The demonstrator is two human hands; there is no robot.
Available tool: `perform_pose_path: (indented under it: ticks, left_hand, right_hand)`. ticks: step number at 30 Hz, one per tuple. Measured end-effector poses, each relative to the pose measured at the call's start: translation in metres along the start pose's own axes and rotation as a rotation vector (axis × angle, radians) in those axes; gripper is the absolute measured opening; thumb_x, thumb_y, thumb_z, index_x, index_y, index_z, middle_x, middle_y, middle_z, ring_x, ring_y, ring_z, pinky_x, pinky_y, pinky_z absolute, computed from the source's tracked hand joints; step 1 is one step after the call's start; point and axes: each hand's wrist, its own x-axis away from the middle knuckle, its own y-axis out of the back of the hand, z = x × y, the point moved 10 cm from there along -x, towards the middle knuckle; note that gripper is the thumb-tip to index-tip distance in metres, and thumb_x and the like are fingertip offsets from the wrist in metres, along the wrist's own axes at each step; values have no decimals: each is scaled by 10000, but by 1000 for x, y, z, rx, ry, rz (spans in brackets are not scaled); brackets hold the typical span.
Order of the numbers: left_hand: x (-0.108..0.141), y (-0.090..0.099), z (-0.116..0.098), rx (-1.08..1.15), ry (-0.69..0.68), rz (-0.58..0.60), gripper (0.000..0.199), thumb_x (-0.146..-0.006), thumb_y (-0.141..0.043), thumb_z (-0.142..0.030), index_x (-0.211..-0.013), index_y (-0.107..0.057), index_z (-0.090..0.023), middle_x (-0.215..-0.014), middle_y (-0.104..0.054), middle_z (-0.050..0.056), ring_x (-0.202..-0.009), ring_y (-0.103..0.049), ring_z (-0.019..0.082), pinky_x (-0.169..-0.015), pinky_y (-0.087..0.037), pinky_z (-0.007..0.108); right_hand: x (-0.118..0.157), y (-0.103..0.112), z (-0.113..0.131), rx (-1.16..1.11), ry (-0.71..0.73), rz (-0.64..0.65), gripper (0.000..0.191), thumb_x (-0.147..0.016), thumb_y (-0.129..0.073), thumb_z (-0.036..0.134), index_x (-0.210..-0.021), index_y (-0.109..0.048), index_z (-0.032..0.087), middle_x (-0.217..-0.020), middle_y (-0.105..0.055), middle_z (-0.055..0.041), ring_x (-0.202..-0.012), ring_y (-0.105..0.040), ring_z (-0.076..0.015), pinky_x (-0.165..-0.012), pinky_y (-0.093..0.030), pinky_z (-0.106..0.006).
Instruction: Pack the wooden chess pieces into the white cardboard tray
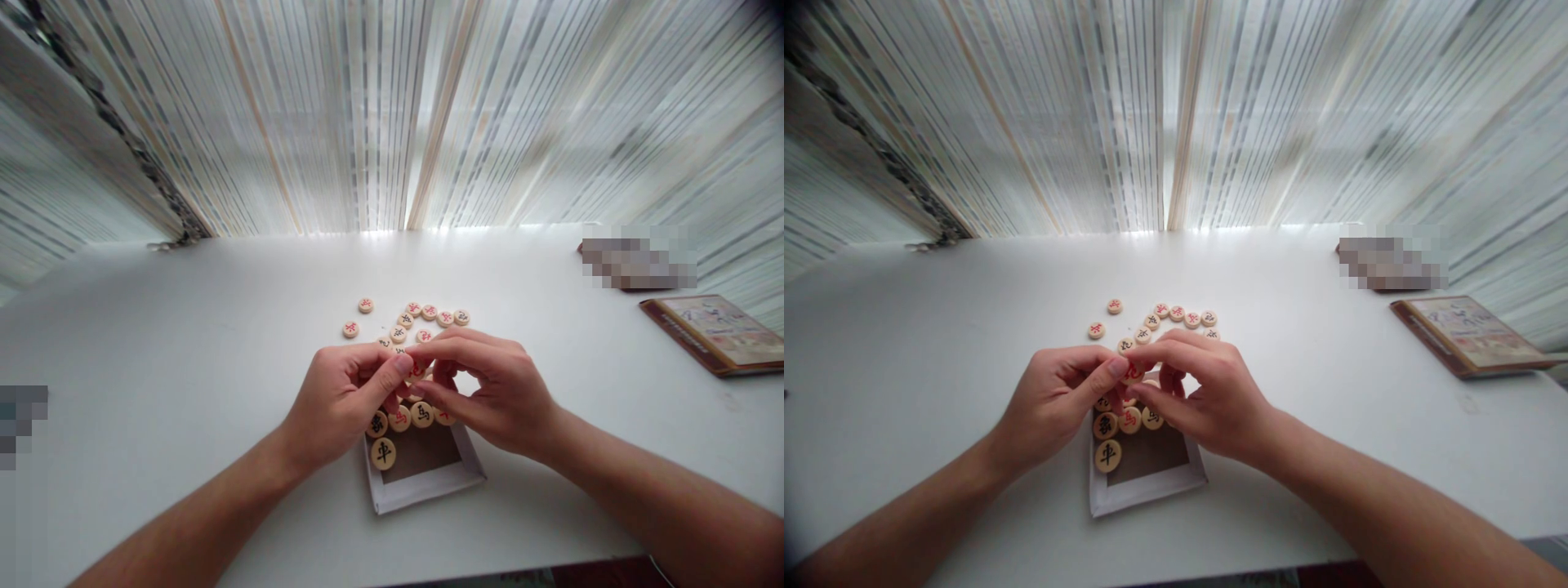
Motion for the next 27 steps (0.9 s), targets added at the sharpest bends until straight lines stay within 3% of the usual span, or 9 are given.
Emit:
perform_pose_path:
  ticks: [5, 9, 12, 16, 20, 27]
  left_hand:
    - [1, 0, -11, -220, -90, -11, 386, -996, -704, -384, -705, -739, -132, -561, -627, -1, -509, -495, 87, -471, -375, 197]
    - [2, -2, -21, -379, -199, -13, 401, -1025, -635, -341, -694, -735, -137, -570, -642, -1, -519, -501, 91, -502, -363, 222]
    - [3, 5, -26, -426, -261, -86, 423, -1041, -598, -335, -689, -732, -143, -581, -651, 4, -536, -536, 102, -536, -396, 235]
    - [2, 21, -21, -384, -247, -197, 435, -1063, -565, -366, -751, -774, -147, -612, -691, 19, -555, -577, 118, -560, -439, 247]
    - [0, 26, -17, -355, -238, -223, 413, -1064, -566, -362, -795, -790, -144, -612, -704, 13, -546, -581, 112, -563, -452, 245]
    - [3, 17, -26, -443, -312, -180, 424, -1063, -555, -326, -743, -765, -144, -594, -694, 7, -533, -592, 111, -555, -431, 256]
  right_hand:
    - [0, -1, 10, 108, 50, 20, 84, -959, -767, 200, -1034, -742, 172, -853, -736, -52, -646, -634, -127, -607, -547, -267]
    - [2, -3, 14, 179, 79, 39, 33, -956, -741, 177, -977, -715, 170, -818, -700, -44, -659, -605, -131, -612, -518, -265]
    - [2, -5, 15, 207, 99, 66, 36, -954, -739, 185, -973, -712, 169, -786, -663, -29, -671, -593, -142, -615, -493, -269]
    - [5, -22, 23, 212, 143, 269, 41, -945, -735, 185, -939, -710, 154, -781, -657, -27, -689, -565, -151, -650, -466, -279]
    - [13, -41, 31, 201, 198, 461, 68, -931, -722, 165, -875, -684, 160, -768, -645, -15, -710, -531, -161, -743, -464, -304]
    - [22, -51, 27, 271, 213, 541, 135, -946, -734, 201, -826, -680, 171, -794, -670, -26, -764, -572, -189, -855, -483, -338]
